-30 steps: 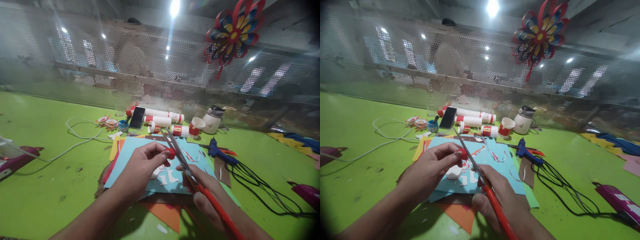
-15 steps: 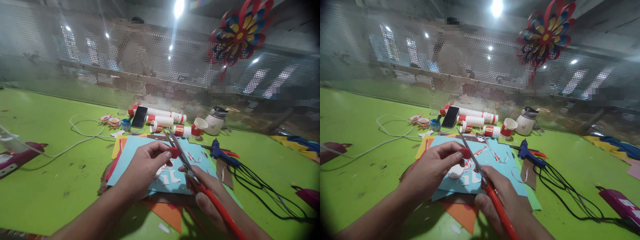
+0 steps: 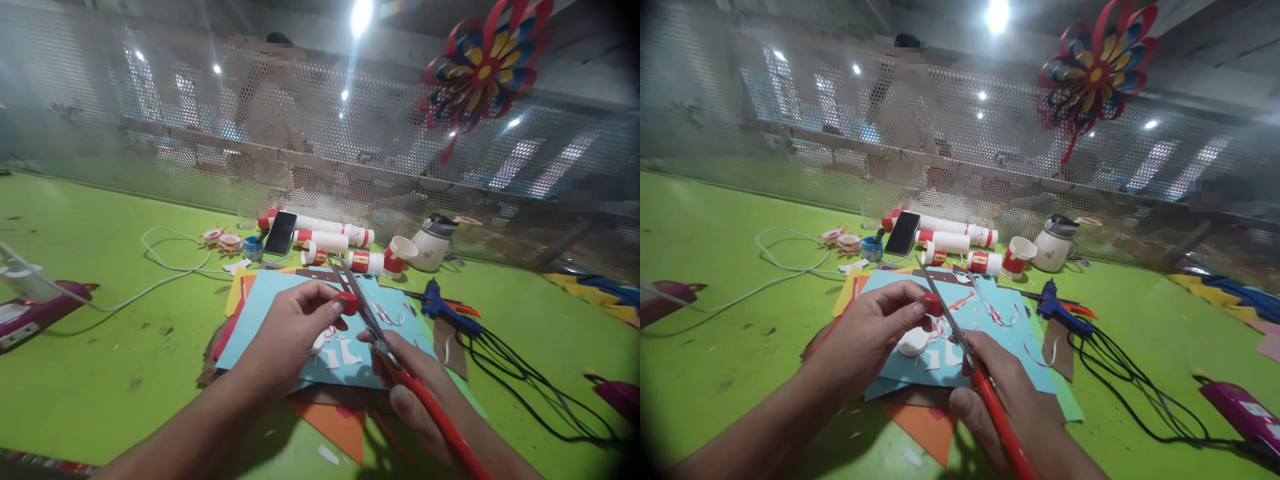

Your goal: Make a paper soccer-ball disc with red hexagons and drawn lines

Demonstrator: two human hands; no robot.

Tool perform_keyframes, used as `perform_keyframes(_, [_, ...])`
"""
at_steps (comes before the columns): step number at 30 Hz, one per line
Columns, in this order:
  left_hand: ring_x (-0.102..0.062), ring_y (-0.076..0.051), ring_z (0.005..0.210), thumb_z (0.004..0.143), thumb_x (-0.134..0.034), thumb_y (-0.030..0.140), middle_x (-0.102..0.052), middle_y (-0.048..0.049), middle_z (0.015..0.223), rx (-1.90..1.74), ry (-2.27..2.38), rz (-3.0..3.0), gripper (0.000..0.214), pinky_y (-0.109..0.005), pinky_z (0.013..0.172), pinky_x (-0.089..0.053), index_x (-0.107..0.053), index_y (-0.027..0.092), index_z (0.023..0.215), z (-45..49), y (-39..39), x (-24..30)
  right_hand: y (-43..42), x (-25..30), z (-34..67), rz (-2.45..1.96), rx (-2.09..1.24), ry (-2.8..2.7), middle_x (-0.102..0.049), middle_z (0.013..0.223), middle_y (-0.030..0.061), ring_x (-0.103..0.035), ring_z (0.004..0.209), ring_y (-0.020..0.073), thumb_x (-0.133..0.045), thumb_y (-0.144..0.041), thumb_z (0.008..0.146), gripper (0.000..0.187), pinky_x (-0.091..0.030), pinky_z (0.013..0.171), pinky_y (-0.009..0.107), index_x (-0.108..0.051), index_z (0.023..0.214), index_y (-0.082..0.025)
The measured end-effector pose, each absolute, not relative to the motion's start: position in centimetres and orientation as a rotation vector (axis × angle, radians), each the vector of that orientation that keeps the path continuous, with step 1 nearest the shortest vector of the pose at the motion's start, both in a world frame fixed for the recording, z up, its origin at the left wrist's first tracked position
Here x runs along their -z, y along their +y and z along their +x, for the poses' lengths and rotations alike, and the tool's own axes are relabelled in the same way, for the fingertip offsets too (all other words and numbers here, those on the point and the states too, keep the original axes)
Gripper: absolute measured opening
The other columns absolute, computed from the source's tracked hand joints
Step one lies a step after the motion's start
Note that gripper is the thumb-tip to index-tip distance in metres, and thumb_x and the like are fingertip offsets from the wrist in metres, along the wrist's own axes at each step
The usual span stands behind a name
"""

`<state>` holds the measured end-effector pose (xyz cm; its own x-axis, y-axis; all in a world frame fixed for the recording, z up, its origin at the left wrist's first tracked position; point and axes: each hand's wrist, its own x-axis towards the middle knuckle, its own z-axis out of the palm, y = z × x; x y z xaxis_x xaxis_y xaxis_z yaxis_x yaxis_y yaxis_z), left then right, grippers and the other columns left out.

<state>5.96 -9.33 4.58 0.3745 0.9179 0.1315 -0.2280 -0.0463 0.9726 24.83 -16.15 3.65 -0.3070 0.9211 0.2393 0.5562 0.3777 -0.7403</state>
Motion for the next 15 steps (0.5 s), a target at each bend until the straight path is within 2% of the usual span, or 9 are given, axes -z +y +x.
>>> perform_keyframes(6, [-0.055, -0.015, 0.074, 0.080, -0.064, 0.027, -0.063, -0.0034, 0.080, -1.087, 0.699, 1.253, 0.013, -0.031, 0.074, -0.039, -0.061, 0.014, 0.079, 6.00, -9.28, -4.45, -16.11, -3.37, 24.88, -1.307, -0.692, -1.993, -0.053, 0.079, 0.0039, -0.050, 0.068, 0.0166, -0.040, -0.068, 0.087, 0.060, -0.044, 0.060, 0.027, -0.053, 0.121, -0.019])
perform_keyframes(11, [-0.054, -0.014, 0.072, 0.079, -0.065, 0.025, -0.062, -0.0023, 0.077, -1.100, 0.657, 1.226, 0.011, -0.031, 0.074, -0.039, -0.062, 0.014, 0.078, 6.06, -9.24, -4.43, -16.08, -3.46, 24.86, -1.321, -0.732, -1.986, -0.053, 0.079, 0.0035, -0.049, 0.068, 0.0166, -0.037, -0.071, 0.085, 0.060, -0.041, 0.061, 0.028, -0.055, 0.110, -0.019])
perform_keyframes(15, [-0.054, -0.014, 0.072, 0.079, -0.065, 0.024, -0.061, -0.0019, 0.076, -1.105, 0.657, 1.221, 0.010, -0.030, 0.074, -0.039, -0.062, 0.014, 0.078, 6.11, -9.21, -4.52, -16.04, -3.52, 25.00, -1.338, -0.732, -2.012, -0.053, 0.079, 0.0029, -0.048, 0.068, 0.0164, -0.037, -0.071, 0.086, 0.060, -0.039, 0.061, 0.028, -0.053, 0.112, -0.020])
